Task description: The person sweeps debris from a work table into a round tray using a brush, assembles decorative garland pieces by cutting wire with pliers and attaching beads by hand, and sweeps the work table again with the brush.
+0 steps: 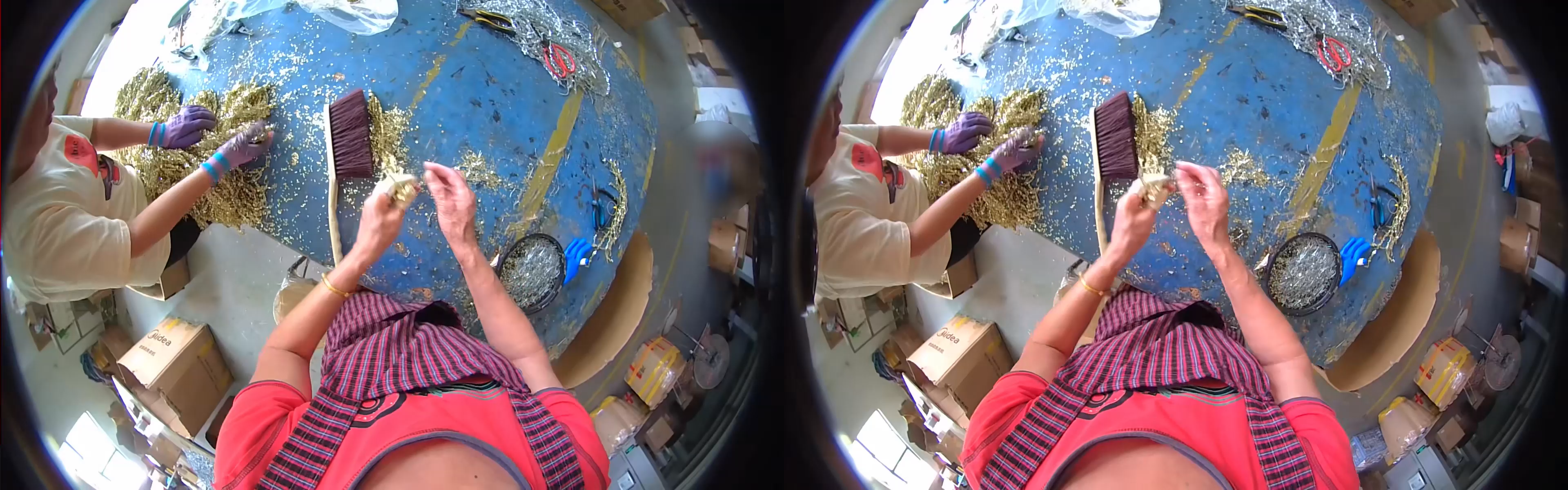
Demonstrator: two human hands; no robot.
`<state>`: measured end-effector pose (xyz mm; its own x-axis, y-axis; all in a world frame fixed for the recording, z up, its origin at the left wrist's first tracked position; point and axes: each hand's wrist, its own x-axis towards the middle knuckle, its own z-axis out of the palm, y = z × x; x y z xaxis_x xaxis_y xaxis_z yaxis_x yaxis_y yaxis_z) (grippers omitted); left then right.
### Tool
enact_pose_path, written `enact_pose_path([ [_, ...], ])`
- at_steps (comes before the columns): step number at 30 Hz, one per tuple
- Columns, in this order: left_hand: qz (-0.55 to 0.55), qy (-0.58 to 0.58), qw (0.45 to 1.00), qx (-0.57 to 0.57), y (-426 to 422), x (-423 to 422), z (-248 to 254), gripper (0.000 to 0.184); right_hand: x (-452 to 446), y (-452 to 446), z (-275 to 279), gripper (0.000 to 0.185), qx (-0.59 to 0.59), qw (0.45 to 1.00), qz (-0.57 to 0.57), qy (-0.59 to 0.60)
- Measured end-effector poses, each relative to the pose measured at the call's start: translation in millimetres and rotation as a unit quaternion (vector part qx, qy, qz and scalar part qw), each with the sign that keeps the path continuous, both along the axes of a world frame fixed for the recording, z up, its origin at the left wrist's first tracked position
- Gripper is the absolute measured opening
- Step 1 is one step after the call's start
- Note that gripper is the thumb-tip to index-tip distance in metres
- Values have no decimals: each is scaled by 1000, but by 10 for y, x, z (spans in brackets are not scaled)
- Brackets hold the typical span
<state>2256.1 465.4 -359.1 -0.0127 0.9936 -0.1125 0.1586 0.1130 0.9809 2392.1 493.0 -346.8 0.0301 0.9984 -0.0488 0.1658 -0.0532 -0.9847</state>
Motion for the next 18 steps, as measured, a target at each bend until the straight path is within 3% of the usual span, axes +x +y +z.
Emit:
enact_pose_path([
  [1, -12, 112, 992, 51, -88, 94, 46, 24, 104, -89, -75, 35, -132, 990, -46, -13],
  [2, -39, 142, 984, 105, -179, 179, 81, 29, 246, -195, -437, 46, -298, 944, -21, 138],
  [3, -66, 171, 970, 158, -276, 265, 107, 34, 359, -296, -827, 57, -447, 849, 8, 280],
  [5, -103, 136, 975, 145, -491, 452, 37, 36, 461, -370, -1113, 73, -507, 745, 187, 390],
  [7, -173, 117, 963, 171, -628, 540, -71, 38, 246, -232, -521, 66, -538, 750, 91, 375],
  [8, -179, 156, 952, 193, -647, 555, -16, 42, 246, -202, -714, 55, -536, 747, 104, 379],
  [9, -143, 203, 953, 173, -679, 512, -19, 42, 298, -187, -984, 42, -516, 790, 141, 300],
  [11, -70, 290, 945, 135, -677, 327, -56, 42, 277, -194, -1028, 32, -398, 866, 127, 274],
  [13, 69, 210, 975, 1, -577, 39, -192, 35, 289, -200, -815, 24, -420, 872, 86, 234],
  [16, 98, 30, 989, -110, -79, -252, -757, 30, 255, -318, -601, 24, -355, 919, 105, 134],
  [18, 112, -118, 953, -255, 357, -216, -856, 33, 234, -417, -478, 23, -309, 937, 136, 86],
])
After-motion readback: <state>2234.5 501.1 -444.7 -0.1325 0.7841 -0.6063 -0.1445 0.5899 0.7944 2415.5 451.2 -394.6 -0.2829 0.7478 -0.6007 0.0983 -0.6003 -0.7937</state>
